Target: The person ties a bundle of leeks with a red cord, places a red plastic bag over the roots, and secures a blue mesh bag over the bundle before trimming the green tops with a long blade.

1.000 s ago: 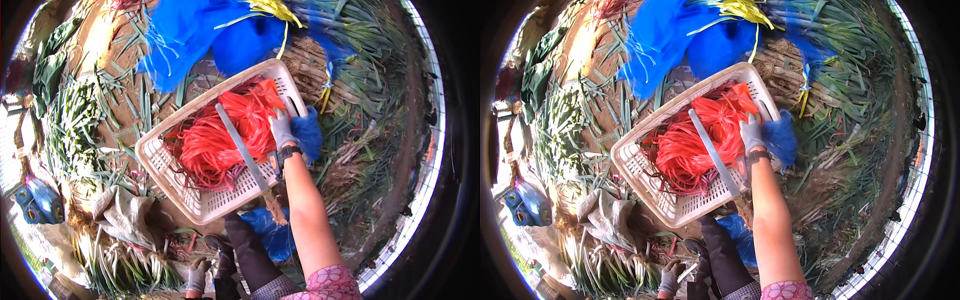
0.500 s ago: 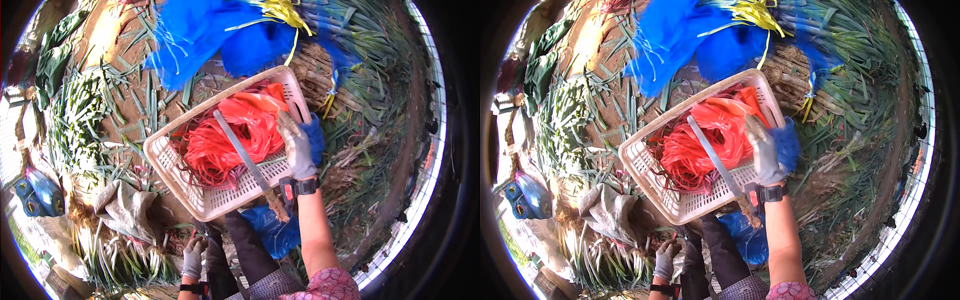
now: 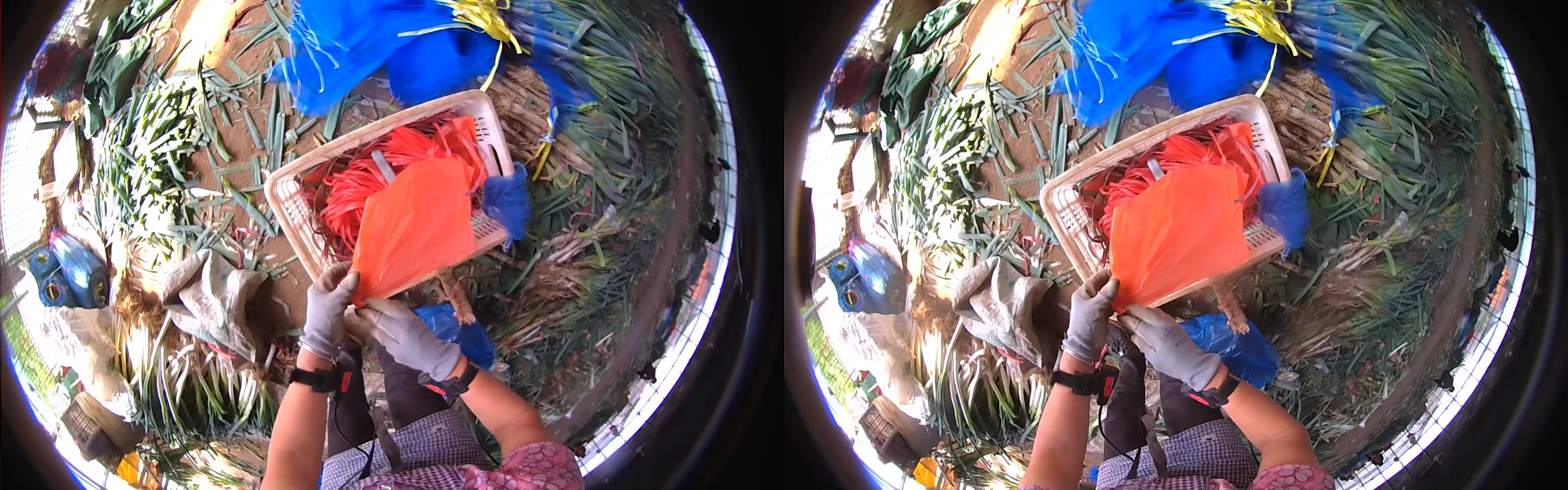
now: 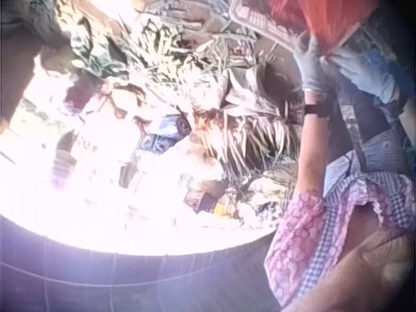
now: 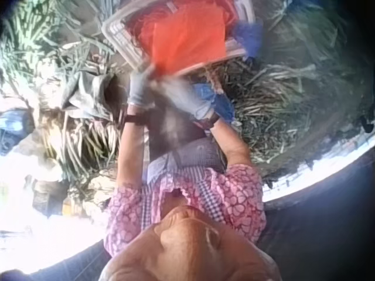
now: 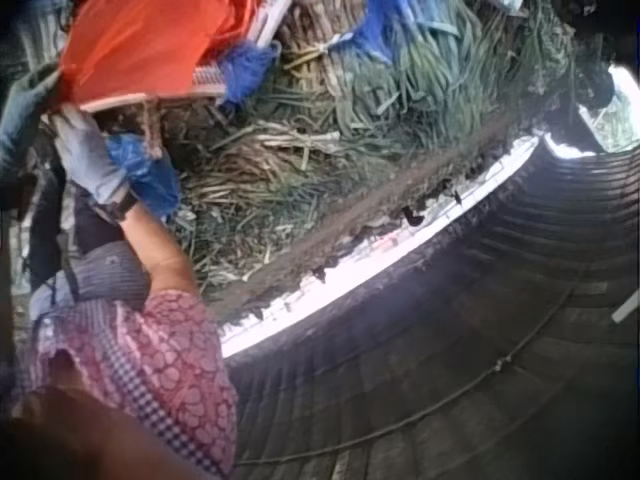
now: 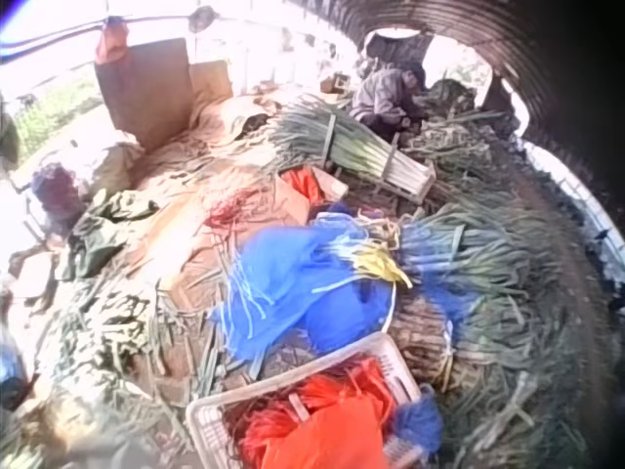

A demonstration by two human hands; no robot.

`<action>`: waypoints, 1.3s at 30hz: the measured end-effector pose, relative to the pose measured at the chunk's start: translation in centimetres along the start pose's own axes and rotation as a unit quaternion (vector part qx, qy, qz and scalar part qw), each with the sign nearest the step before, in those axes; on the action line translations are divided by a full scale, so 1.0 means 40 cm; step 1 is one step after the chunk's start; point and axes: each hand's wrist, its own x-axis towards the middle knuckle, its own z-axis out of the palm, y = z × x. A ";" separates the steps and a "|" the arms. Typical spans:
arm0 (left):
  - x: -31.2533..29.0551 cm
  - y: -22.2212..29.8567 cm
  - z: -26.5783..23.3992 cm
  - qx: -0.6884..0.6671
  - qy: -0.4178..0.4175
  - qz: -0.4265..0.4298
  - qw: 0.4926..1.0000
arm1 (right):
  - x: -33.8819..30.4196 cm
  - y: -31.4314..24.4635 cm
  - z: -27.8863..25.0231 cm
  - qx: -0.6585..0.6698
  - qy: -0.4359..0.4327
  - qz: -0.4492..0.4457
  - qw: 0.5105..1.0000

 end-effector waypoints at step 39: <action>-0.036 0.176 -0.542 -0.111 0.249 -0.026 0.962 | 0.787 0.271 -0.374 -0.040 0.280 0.298 0.912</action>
